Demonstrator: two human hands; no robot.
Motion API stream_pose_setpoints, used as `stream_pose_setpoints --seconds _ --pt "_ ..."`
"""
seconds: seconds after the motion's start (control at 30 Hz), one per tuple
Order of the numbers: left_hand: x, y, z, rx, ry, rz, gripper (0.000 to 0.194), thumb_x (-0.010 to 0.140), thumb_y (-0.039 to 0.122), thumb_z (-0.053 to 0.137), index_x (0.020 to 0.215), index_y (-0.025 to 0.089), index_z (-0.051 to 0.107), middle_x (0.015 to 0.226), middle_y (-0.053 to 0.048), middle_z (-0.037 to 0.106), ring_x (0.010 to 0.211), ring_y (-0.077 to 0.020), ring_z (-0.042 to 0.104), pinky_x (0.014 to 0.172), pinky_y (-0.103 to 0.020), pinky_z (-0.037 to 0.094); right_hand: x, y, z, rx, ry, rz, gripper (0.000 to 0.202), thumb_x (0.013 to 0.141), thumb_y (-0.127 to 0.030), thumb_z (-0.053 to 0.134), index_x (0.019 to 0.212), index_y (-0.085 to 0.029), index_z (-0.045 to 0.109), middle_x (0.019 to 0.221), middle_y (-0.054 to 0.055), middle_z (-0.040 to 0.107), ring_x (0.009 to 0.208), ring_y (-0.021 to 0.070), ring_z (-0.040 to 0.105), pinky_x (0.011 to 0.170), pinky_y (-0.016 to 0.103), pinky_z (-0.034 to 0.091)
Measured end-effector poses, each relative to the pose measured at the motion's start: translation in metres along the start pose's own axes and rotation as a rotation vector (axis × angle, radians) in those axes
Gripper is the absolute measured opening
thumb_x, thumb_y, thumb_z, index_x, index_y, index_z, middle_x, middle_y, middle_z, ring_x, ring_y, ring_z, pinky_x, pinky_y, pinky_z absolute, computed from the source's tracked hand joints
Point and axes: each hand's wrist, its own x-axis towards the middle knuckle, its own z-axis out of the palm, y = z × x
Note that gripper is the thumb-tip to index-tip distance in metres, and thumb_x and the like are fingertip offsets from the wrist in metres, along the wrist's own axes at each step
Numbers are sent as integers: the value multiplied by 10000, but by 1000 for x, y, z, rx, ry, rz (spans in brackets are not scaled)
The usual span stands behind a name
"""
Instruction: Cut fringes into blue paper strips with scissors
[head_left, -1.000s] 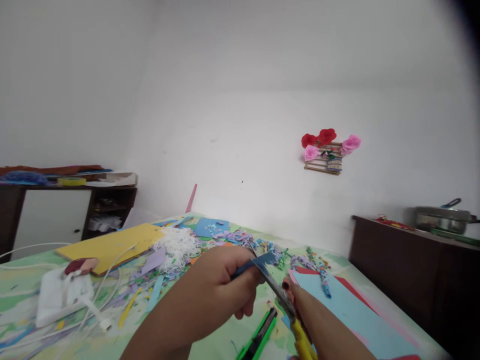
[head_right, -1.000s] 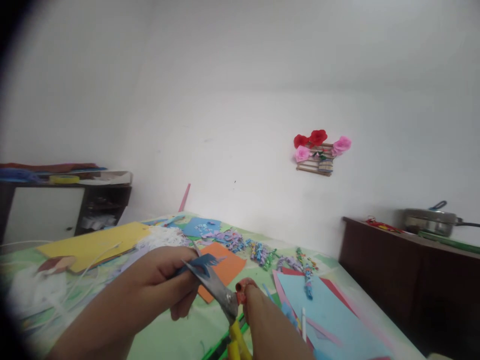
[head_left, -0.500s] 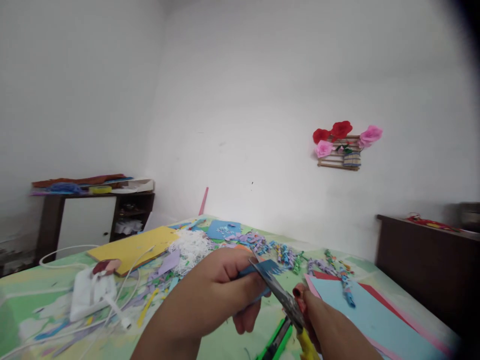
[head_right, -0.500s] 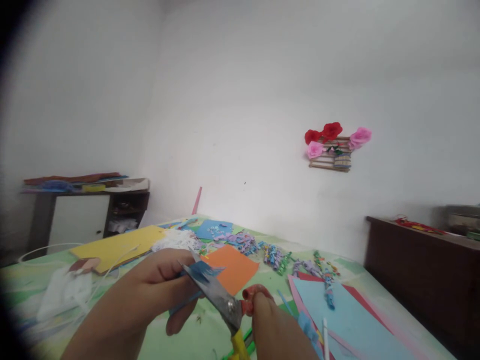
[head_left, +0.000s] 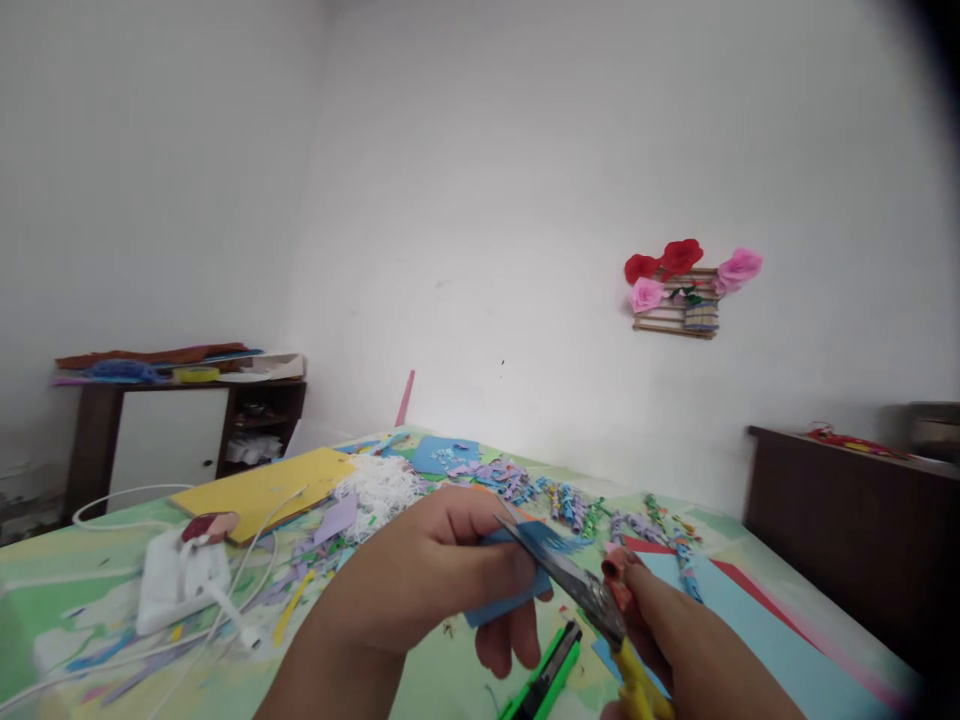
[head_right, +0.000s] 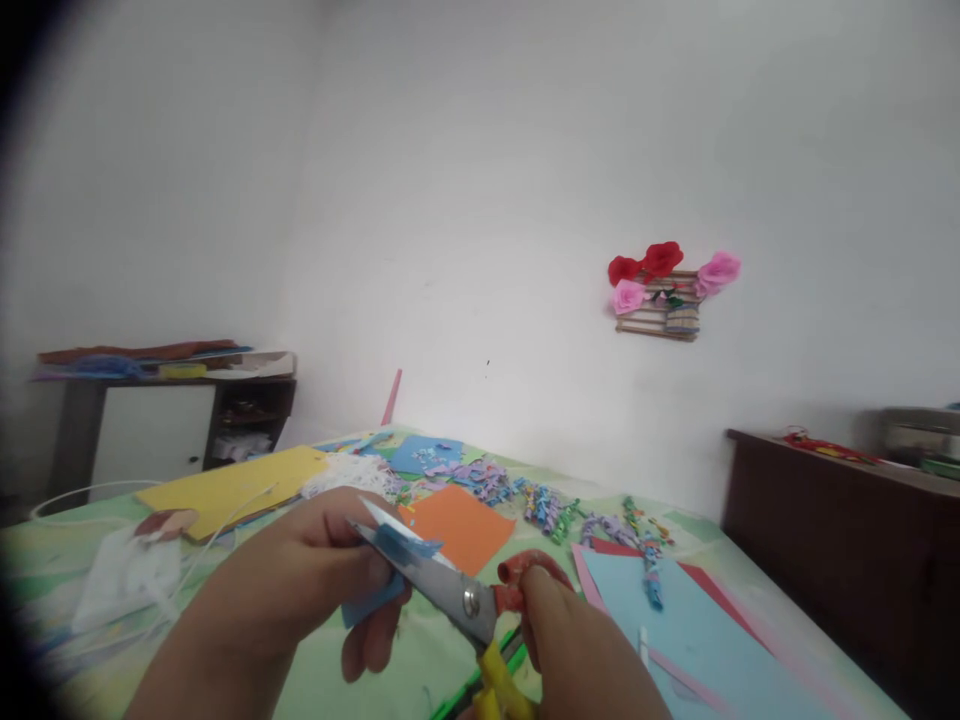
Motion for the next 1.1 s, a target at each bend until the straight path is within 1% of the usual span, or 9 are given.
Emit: stream_pose_setpoints --seconds 0.13,0.27,0.33,0.43,0.53,0.63,0.77,0.9,1.1 --pt "0 2 3 101 69 -1 235 770 357 542 693 137 577 537 1 603 392 -49 507 368 -117 355 -1 0 -1 32 48 41 459 587 -231 498 1037 -152 451 1026 137 607 849 260 605 682 326 477" --pt "1 12 14 370 340 64 250 793 242 469 566 142 500 469 51 510 393 -33 457 407 -118 356 -6 16 3 0 53 -66 569 621 -270 553 1151 -122 406 1194 176 517 1058 309 504 812 362 443" --pt "2 15 19 467 405 66 261 776 187 447 520 144 479 445 58 477 399 -37 449 430 -126 370 -8 27 6 -38 17 -130 628 656 -273 556 1220 -82 357 1277 202 431 1146 318 416 876 386 403" --pt "2 15 24 534 366 73 244 733 125 439 495 144 487 449 53 476 406 -46 460 420 -130 375 -8 37 12 -118 -40 -185 709 704 -301 537 1285 1 267 1335 237 320 1213 314 305 925 408 359" --pt "1 13 26 565 308 109 234 702 69 420 504 138 525 505 45 498 423 -44 482 416 -122 385 -8 39 15 -158 -24 -214 738 706 -298 542 1311 -7 236 1346 213 307 1225 313 271 940 419 341" --pt "-2 12 27 603 300 139 248 690 38 410 503 135 540 541 46 501 439 -35 495 424 -104 390 -10 35 14 -169 40 -205 753 645 -233 574 1316 -74 270 1326 177 369 1192 336 330 904 419 390" --pt "-5 14 27 681 303 153 263 700 13 395 521 143 537 526 56 497 445 -33 504 439 -95 389 -12 31 12 -182 83 -207 737 598 -196 574 1286 -96 329 1272 168 451 1134 346 419 853 397 441" --pt "-6 15 28 692 289 161 265 720 26 399 523 145 529 522 55 481 452 -36 496 439 -95 387 -9 24 9 -158 74 -210 660 597 -205 566 1229 -129 392 1199 152 529 1065 328 498 807 370 471" --pt "-5 13 26 580 270 130 251 721 46 402 526 146 526 507 50 488 446 -42 486 429 -100 387 -6 12 4 -82 29 -130 458 607 -241 532 1054 -171 462 1069 153 604 924 306 591 684 336 502"
